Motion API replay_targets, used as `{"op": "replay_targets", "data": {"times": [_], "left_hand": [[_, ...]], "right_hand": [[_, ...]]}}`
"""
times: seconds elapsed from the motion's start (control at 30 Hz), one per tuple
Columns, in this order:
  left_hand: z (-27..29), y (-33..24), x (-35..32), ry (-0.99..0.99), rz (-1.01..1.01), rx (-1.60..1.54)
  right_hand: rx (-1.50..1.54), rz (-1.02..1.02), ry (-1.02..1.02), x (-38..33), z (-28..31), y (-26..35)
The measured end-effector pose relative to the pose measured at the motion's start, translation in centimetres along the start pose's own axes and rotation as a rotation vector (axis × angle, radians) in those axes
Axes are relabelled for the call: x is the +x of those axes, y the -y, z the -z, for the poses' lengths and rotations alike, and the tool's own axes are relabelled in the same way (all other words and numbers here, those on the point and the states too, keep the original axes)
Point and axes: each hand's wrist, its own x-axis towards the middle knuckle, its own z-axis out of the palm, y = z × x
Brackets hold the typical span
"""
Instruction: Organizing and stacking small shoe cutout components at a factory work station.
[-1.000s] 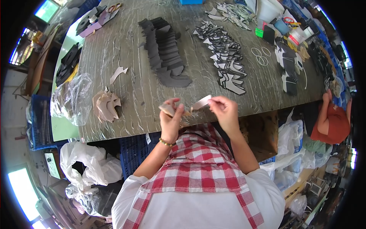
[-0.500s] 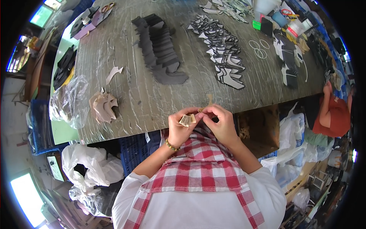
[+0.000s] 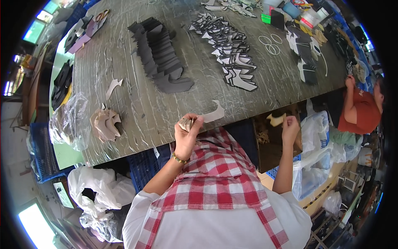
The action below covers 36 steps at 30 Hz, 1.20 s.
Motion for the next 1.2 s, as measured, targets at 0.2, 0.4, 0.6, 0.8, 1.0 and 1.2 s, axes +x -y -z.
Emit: {"op": "replay_targets", "data": {"times": [0.2, 0.4, 0.6, 0.8, 1.0, 1.2], "left_hand": [[0.0, 0.2, 0.4, -0.128, -0.165, 0.183], [-0.2, -0.4, 0.0, -0.177, -0.362, 0.454], [1.7, -2.5, 1.7, -0.050, -0.623, 0.727], [5.5, -1.8, 5.8, -0.150, -0.685, 1.368], [1.5, 0.6, -0.1, 0.089, -0.560, 1.340], [1.0, 0.6, -1.6, -0.012, -0.204, 0.423]], "right_hand": [[-0.181, 0.340, 0.187, -3.5, -2.7, 9.2], [0.016, 0.773, 0.536, -9.1, -8.2, 20.4], [-0.119, 0.834, 0.443, -8.3, -8.8, 21.2], [0.098, 0.492, 0.419, -5.4, -6.7, 20.3], [0.266, 0.428, 0.397, -4.0, -5.7, 18.6], [0.654, 0.139, 0.771, -5.6, -6.7, 16.9]]}}
